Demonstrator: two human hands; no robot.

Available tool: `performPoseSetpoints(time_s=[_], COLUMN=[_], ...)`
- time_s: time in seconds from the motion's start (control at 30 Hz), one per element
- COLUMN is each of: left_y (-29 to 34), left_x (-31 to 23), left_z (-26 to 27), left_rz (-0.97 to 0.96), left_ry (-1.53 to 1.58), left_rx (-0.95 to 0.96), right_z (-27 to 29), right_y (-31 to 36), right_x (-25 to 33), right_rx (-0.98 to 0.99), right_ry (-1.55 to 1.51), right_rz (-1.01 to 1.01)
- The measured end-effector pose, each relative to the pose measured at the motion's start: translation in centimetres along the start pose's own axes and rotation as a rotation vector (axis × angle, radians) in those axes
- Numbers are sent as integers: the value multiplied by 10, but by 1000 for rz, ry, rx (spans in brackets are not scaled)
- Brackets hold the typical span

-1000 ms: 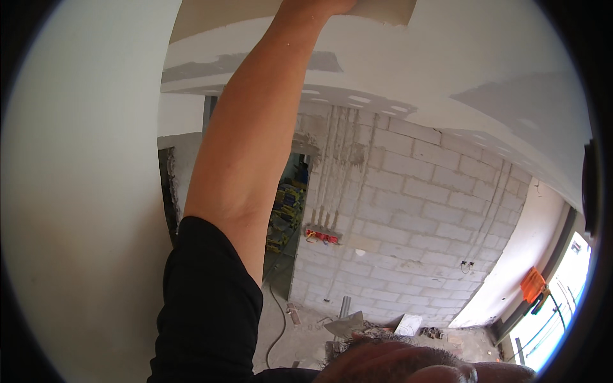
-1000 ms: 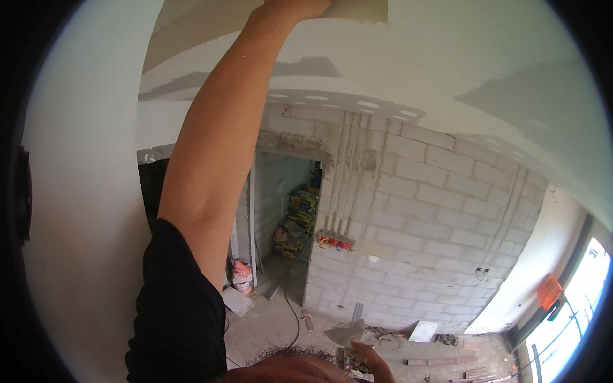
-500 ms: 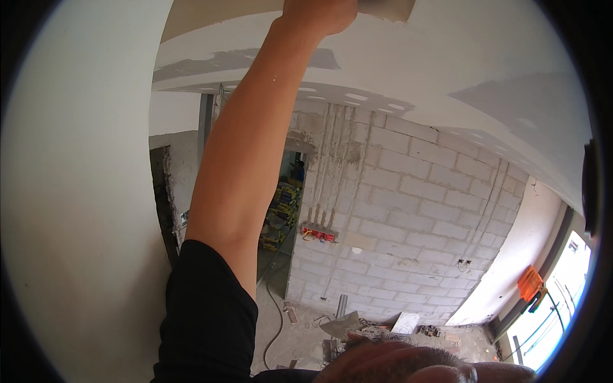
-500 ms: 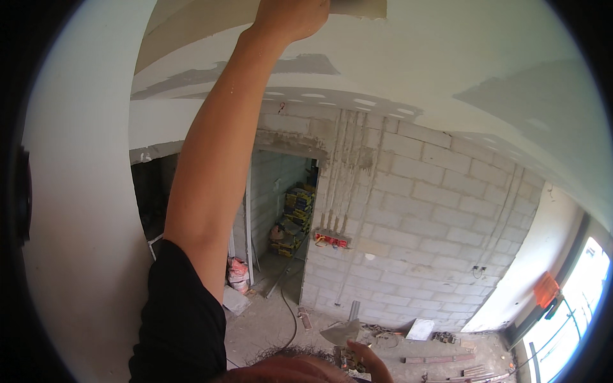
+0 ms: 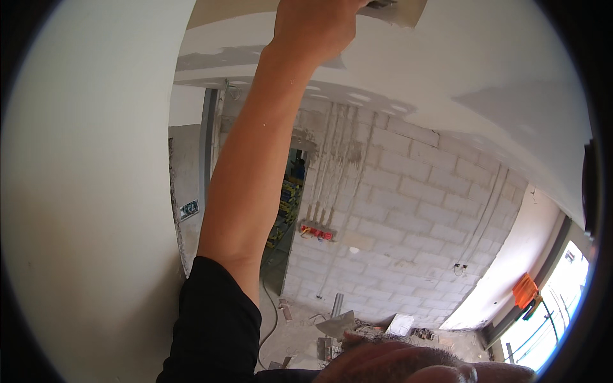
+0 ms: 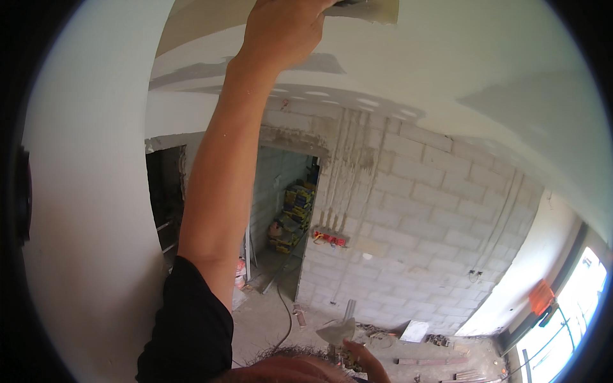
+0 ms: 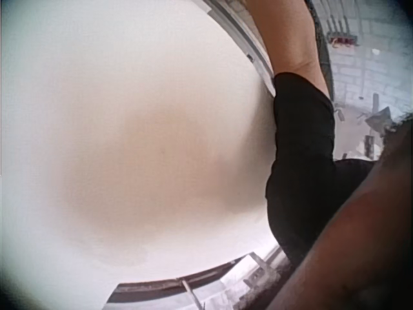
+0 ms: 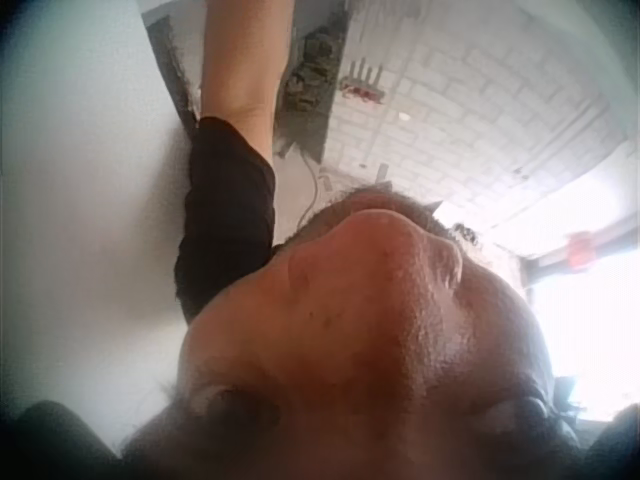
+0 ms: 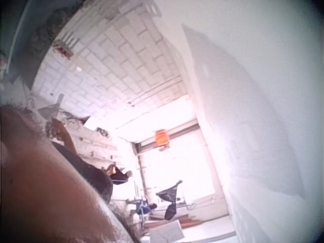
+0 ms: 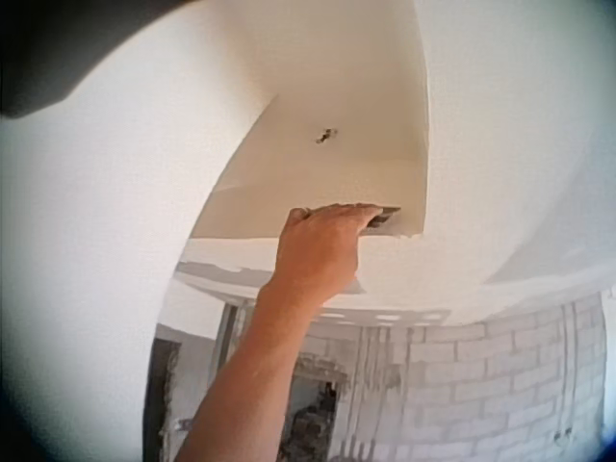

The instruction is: The person applies plaster to a ceiling using a trowel and hawk. They repeatedly scoop plaster from the hawk and spread it onto the ceiling surface in smooth strokes, working on a section of the ceiling in a room under construction.

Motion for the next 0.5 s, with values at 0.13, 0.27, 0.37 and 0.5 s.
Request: performPoseSetpoints(time_s=[0.13, 0.27, 0.37, 0.5], left_y=[-23, -54, -65, -74], left_x=[7, 16, 11, 9], left_z=[25, 2, -10, -26], left_rz=[-94, -38, -48, -6], left_ry=[10, -30, -45, -159], left_rx=[-346, -246, -273, -164], right_z=[4, 11, 17, 19], right_y=[-1, 5, 15, 19], right_x=[-9, -5, 0, -3], right_rx=[20, 2, 25, 199], right_ry=[-46, -17, -91, -220], right_rz=[8, 37, 10, -30])
Point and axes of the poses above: each hand's wrist, its own y-axis away from the middle knuckle, its own z-axis out of the back of the hand, x = y × z, the point moved 6 cm from there along -y, towards the middle knuckle
